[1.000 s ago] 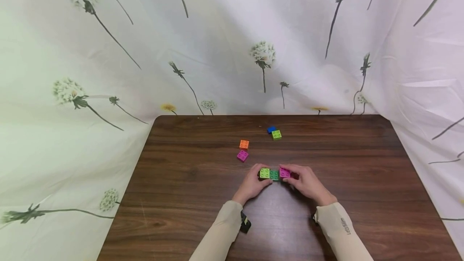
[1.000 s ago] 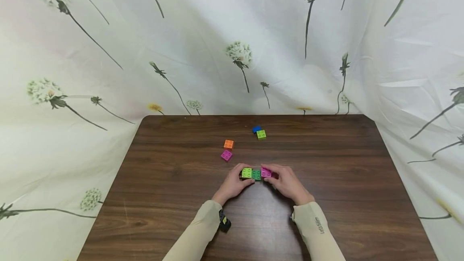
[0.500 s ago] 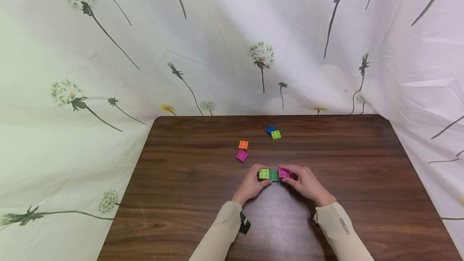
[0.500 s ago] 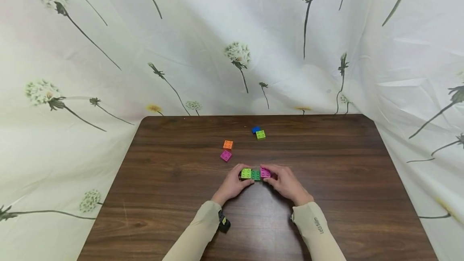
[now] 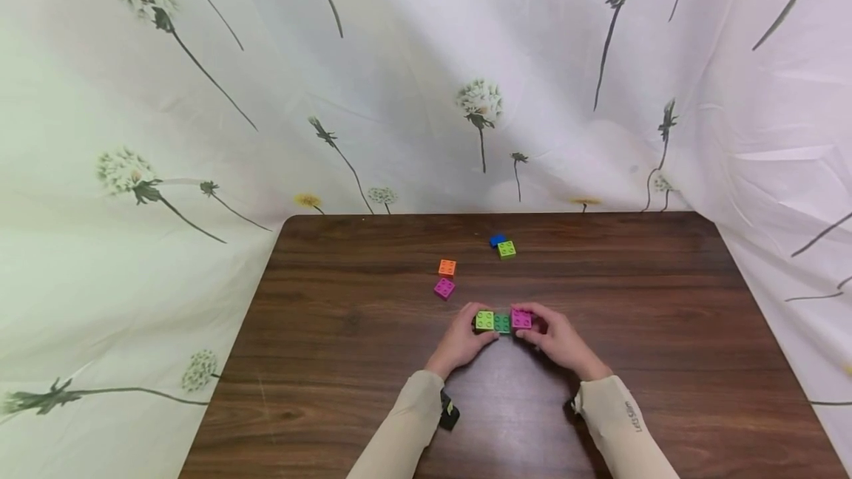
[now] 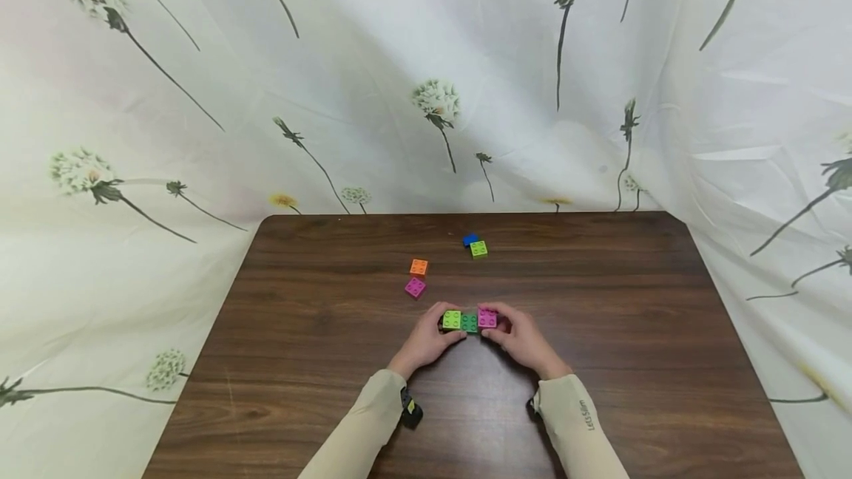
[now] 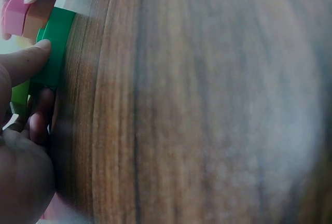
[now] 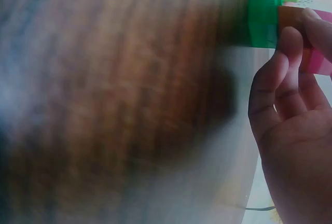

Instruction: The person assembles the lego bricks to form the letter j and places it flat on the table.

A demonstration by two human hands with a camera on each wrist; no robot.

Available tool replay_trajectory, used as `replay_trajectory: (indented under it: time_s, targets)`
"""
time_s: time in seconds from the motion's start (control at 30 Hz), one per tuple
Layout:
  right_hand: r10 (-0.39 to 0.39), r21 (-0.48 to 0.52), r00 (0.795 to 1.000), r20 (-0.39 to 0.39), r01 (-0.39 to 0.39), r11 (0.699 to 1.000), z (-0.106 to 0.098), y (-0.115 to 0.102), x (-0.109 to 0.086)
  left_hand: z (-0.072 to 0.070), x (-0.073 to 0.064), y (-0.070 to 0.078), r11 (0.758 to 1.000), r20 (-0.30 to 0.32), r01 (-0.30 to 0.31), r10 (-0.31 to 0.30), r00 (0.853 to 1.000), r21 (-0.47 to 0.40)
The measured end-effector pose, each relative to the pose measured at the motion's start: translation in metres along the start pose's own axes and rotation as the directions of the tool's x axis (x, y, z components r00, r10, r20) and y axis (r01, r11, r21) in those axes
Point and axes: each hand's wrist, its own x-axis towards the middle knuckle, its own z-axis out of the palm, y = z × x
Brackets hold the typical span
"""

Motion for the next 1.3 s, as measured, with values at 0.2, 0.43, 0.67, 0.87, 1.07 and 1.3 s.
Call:
replay_trajectory:
  time_s: [0.2,0.43,0.67,0.87,1.07,1.3]
  targets:
    - [0.028,0.002,1.0,-0.014,-0.028,1.0,0.005,0.004,0.002,0.001,0.0,-0.001,1.0,0.002,-0.009,0.009,1.0,-0.003]
    - [-0.006,-0.01,1.0,-0.027,0.006,1.0,0.007,0.011,0.006,0.001,0.0,-0.001,1.0,0.004,0.001,-0.001,1.0,0.0]
    - [-0.007,0.029,1.0,0.017,0.007,1.0,0.005,0.012,0.007,0.001,-0.001,0.0,1.0,0.001,-0.007,0.007,1.0,0.004]
    - [0.018,0.039,0.999,0.043,-0.02,0.999,0.002,0.01,0.006,0.001,-0.001,0.0,1.0,0.003,0.007,-0.007,1.0,0.004]
    - [0.039,0.023,0.999,0.033,-0.04,0.999,0.004,0.012,0.007,0.001,-0.002,0.001,1.0,0.007,0.008,-0.008,1.0,-0.004]
    - [0.025,0.01,1.0,0.017,-0.026,1.0,0.007,0.013,0.007,0.001,-0.002,0.001,1.0,0.002,0.006,-0.006,1.0,-0.019]
